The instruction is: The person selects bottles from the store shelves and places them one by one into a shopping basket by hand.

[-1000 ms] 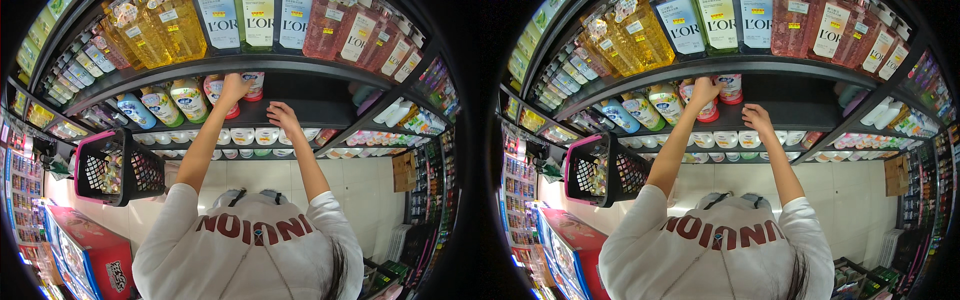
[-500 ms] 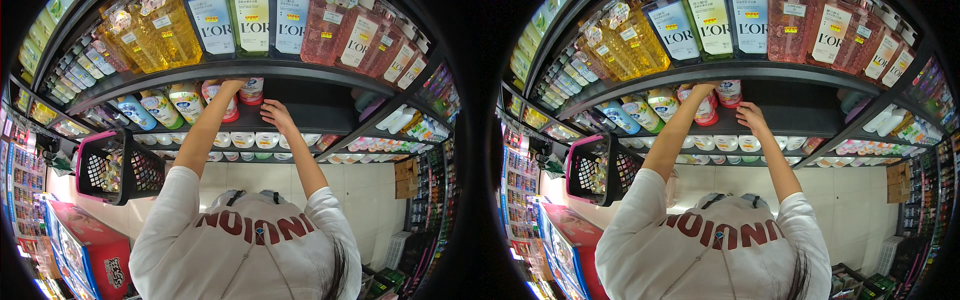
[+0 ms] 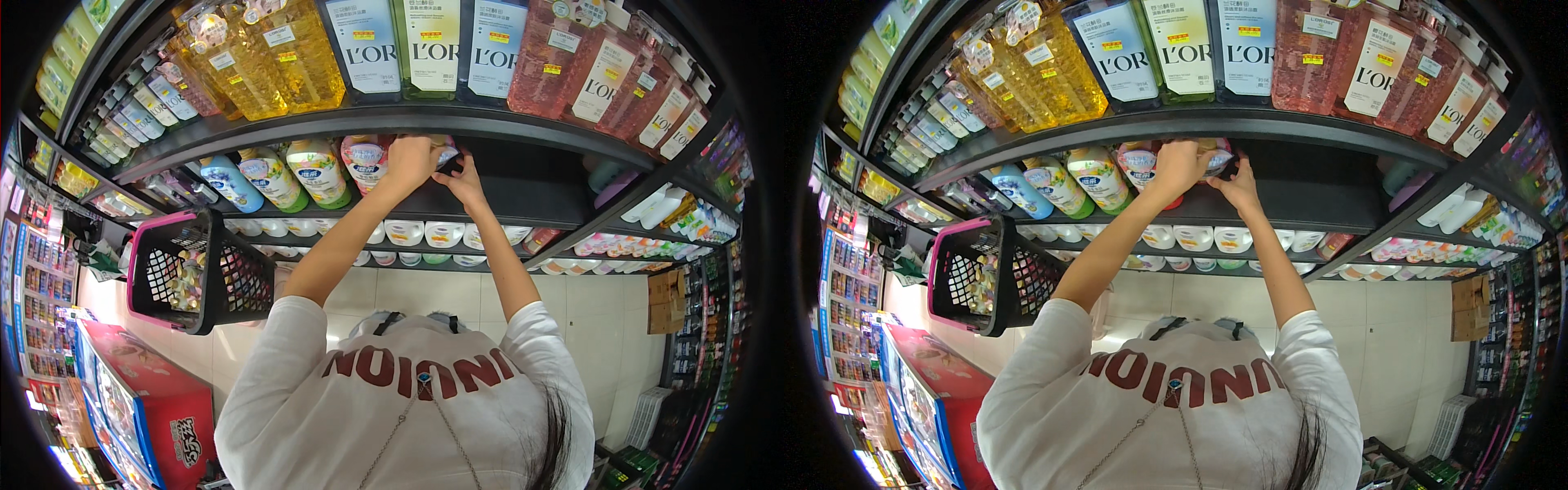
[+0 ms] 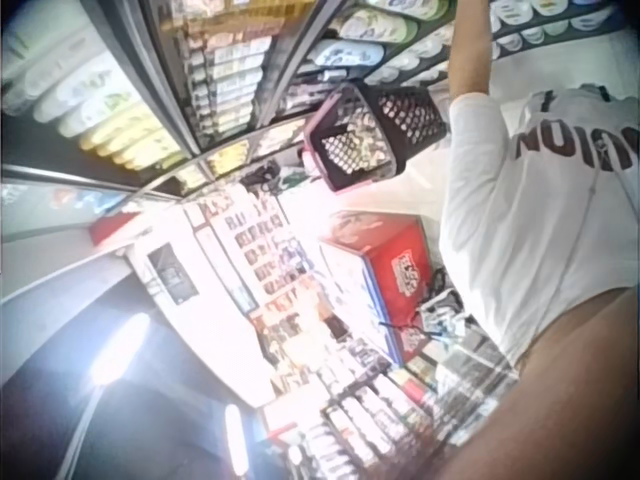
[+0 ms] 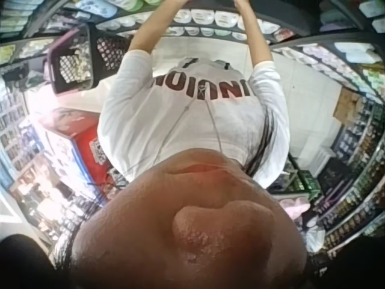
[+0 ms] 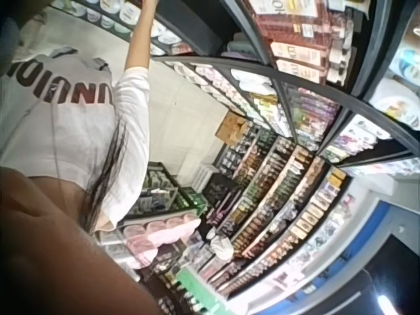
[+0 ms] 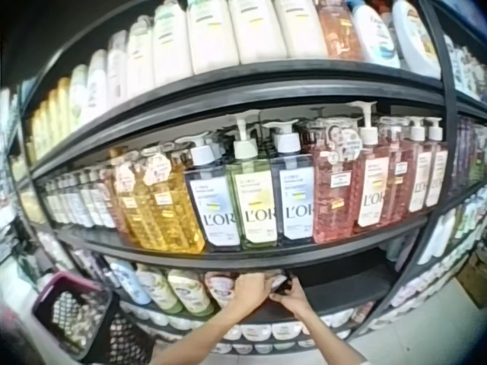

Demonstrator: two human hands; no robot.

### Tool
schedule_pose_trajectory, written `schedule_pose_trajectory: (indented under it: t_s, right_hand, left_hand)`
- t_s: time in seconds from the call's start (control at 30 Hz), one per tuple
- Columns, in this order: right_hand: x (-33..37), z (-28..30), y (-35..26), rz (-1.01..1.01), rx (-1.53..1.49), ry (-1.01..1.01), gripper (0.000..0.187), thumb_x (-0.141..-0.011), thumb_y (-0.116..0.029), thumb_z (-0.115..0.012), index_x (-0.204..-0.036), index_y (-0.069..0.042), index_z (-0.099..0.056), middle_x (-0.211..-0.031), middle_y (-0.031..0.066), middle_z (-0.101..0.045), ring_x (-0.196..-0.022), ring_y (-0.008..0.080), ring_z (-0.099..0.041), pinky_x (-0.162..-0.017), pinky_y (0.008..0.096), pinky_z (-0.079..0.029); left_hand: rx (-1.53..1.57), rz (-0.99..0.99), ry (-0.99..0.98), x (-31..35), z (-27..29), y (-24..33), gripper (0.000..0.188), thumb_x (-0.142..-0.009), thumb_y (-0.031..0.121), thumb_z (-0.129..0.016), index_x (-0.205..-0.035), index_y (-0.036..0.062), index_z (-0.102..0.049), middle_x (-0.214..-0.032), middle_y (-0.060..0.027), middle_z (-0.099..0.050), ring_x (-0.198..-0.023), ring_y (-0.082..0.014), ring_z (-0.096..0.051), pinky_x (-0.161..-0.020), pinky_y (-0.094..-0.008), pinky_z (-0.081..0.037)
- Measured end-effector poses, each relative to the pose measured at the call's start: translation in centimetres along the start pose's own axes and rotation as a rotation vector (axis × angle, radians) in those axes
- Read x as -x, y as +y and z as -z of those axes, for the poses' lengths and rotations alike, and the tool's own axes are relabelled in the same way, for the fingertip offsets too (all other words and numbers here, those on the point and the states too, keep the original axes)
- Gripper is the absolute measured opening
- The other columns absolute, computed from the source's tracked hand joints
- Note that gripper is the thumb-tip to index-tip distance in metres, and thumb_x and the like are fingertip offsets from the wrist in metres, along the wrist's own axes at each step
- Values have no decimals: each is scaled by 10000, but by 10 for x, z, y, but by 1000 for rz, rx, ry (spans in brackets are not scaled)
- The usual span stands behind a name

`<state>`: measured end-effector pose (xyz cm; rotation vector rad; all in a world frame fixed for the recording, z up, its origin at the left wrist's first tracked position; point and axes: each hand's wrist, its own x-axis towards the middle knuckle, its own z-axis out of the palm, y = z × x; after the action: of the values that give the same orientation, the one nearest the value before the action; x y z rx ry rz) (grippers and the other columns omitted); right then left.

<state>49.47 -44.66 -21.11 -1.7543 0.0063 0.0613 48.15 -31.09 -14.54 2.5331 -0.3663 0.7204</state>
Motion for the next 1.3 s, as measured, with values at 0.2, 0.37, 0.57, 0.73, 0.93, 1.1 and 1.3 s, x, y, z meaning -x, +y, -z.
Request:
schedule_pose_trajectory:
  t_s: [0.2, 0.37, 0.57, 0.73, 0.93, 1.1, 1.3]
  right_hand:
    - [-13, 6, 31, 200, 137, -45, 965, -468, -193, -854, -1289, -23, -376, -1180, 194, -514, -1097, 313, -514, -921, 366, -424]
    - [2, 17, 41, 327, 166, -63, 959, -440, -198, -866, -1272, -61, -410, -1146, 192, -530, -1083, 316, -520, -915, 368, -425]
    - [24, 29, 39, 545, 182, -163, 931, -462, -184, -865, -1281, -99, -430, -1231, 126, -506, -1132, 298, -489, -954, 375, -403]
    - [36, 35, 30, 600, 155, -232, 906, -469, -178, -859, -1267, -85, -442, -1237, 132, -504, -1137, 309, -488, -965, 378, -397]
    - [52, 44, 28, 709, 222, -258, 815, -465, -179, -844, -1196, -61, -501, -1146, 147, -573, -1078, 312, -551, -926, 369, -430]
    - [100, 50, 14, 483, 205, -444, 743, -459, -193, -827, -1115, -17, -526, -1023, 133, -626, -930, 252, -627, -840, 321, -479]
    - [148, 39, 36, 354, 14, -622, 791, -436, -207, -862, -1120, -20, -512, -985, 104, -633, -906, 201, -623, -832, 315, -479]
  left_hand:
    - [-92, -80, -62, 20, 17, 33, 302, -670, 287, -715, -863, 70, -634, -733, -160, -635, -697, -330, -605, -588, -417, -500]
    - [-106, -169, -108, 40, 13, 34, 315, -666, 293, -716, -881, 86, -616, -707, -126, -625, -726, -296, -570, -556, -408, -491]
    - [-63, -171, -99, 69, 21, 41, 368, -647, 314, -727, -931, 112, -609, -703, -113, -623, -729, -283, -555, -567, -393, -475]
    - [14, -228, -55, 78, 30, 45, 378, -631, 283, -739, -944, 106, -620, -699, -111, -622, -712, -277, -545, -603, -374, -464]
    - [47, -226, -107, 87, 55, 62, 370, -628, 241, -751, -949, 92, -645, -670, -97, -615, -687, -264, -530, -609, -368, -455]
    - [227, -111, -213, 96, 88, 79, 365, -615, 265, -762, -913, 77, -663, -672, -110, -614, -674, -270, -555, -596, -373, -458]
    - [379, 112, -304, 120, 104, 95, 334, -569, 188, -791, -850, 46, -681, -710, -140, -628, -645, -281, -593, -612, -361, -468]
